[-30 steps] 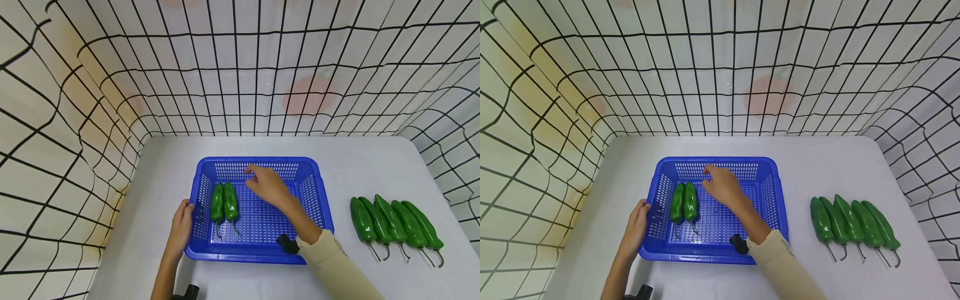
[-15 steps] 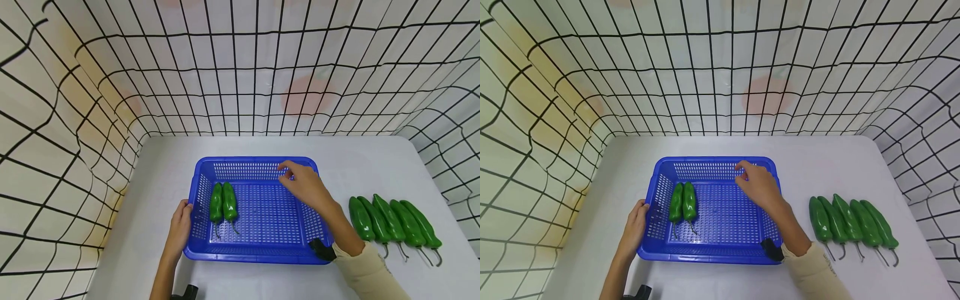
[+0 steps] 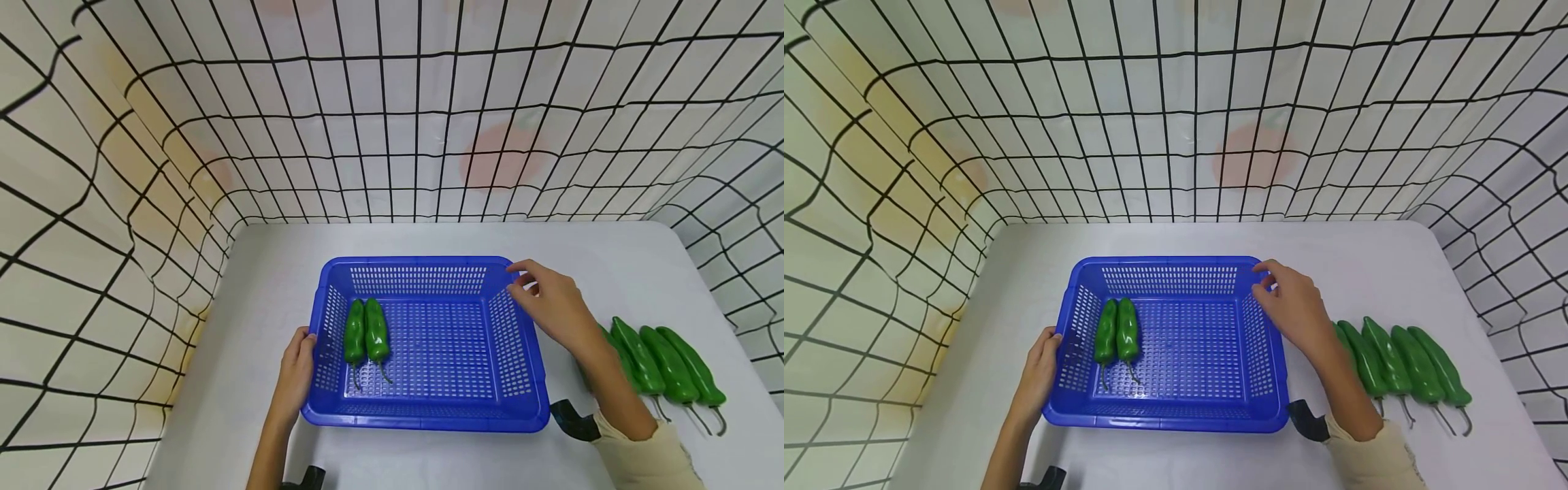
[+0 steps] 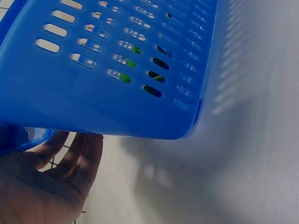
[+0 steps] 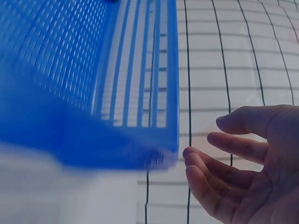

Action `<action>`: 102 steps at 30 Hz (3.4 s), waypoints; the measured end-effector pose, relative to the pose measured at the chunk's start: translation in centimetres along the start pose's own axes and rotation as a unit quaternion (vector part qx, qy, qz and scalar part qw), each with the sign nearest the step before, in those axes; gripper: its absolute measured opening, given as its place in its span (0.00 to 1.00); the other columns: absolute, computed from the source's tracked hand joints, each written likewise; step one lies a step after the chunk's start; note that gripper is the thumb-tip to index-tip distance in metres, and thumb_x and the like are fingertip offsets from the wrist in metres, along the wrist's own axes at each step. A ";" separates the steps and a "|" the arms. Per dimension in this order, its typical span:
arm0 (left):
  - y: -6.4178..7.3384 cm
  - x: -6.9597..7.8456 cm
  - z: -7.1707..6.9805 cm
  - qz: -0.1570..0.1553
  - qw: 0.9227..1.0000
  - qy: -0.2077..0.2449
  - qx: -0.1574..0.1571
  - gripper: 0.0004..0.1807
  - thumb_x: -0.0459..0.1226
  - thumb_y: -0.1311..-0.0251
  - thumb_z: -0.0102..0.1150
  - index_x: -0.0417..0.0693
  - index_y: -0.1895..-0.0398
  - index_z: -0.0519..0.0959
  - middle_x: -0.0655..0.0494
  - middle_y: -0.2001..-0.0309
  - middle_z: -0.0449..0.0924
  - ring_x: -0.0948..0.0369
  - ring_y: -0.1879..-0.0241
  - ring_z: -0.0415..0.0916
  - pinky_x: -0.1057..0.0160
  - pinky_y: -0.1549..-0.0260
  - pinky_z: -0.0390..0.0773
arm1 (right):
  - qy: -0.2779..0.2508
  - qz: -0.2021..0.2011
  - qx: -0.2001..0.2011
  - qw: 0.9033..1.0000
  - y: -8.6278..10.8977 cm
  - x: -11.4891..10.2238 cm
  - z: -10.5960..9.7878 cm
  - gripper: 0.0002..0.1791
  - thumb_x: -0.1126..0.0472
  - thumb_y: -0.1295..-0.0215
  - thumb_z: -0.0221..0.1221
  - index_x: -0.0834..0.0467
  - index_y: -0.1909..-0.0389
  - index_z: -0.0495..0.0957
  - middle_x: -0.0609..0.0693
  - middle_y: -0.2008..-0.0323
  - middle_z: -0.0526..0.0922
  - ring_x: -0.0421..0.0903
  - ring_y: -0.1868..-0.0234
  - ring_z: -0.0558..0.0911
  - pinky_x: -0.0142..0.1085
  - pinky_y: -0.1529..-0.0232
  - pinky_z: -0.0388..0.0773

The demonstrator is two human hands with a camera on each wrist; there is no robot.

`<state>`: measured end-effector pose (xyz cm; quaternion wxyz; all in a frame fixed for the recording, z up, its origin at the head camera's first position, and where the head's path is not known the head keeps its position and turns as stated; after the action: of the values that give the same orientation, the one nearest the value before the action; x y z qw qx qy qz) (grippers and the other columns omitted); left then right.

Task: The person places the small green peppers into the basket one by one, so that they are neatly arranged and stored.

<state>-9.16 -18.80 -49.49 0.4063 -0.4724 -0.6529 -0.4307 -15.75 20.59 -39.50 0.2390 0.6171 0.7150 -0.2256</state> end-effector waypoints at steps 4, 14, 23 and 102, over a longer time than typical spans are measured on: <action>0.0 0.1 0.0 0.000 1.000 -0.001 0.001 0.18 0.42 0.23 0.34 0.40 0.47 0.71 0.39 0.55 0.75 0.49 0.63 0.76 0.58 0.67 0.78 | 0.016 0.018 0.013 1.000 0.9 1.9 -1.2 0.20 0.57 0.28 0.52 0.62 0.41 0.75 0.66 0.54 0.82 0.61 0.56 0.79 0.50 0.64 0.78; -0.1 -0.1 0.0 0.003 1.000 -0.010 0.000 0.18 0.42 0.23 0.33 0.40 0.47 0.71 0.39 0.55 0.75 0.49 0.63 0.76 0.58 0.67 0.77 | 0.041 0.048 -0.011 0.998 3.8 8.5 -2.1 0.18 0.60 0.30 0.56 0.66 0.44 0.75 0.69 0.58 0.81 0.66 0.60 0.81 0.42 0.72 0.76; 0.0 -0.1 -0.1 0.000 1.000 -0.007 -0.001 0.18 0.42 0.22 0.33 0.41 0.48 0.71 0.39 0.55 0.75 0.49 0.64 0.76 0.58 0.68 0.76 | 0.057 0.067 -0.033 0.996 5.4 12.1 -1.9 0.17 0.68 0.33 0.56 0.70 0.45 0.72 0.71 0.60 0.79 0.49 0.74 0.75 0.37 0.81 0.67; -0.1 -0.2 0.0 0.002 1.000 -0.004 0.007 0.16 0.41 0.23 0.34 0.43 0.50 0.72 0.40 0.58 0.75 0.50 0.66 0.75 0.57 0.70 0.76 | 0.082 0.089 -0.064 0.991 5.1 13.7 -1.9 0.32 0.58 0.36 0.65 0.71 0.38 0.66 0.79 0.53 0.76 0.70 0.59 0.79 0.49 0.71 0.75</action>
<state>-9.17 -18.91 -49.70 0.4083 -0.4725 -0.6564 -0.4233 -12.51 33.08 -46.60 0.2376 0.6780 0.6875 -0.1055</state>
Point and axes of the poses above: each hand's wrist, its own y-axis away from the middle knuckle, its own z-axis out of the palm, x = y × z, the point moved 4 cm from there along -y, towards the middle knuckle
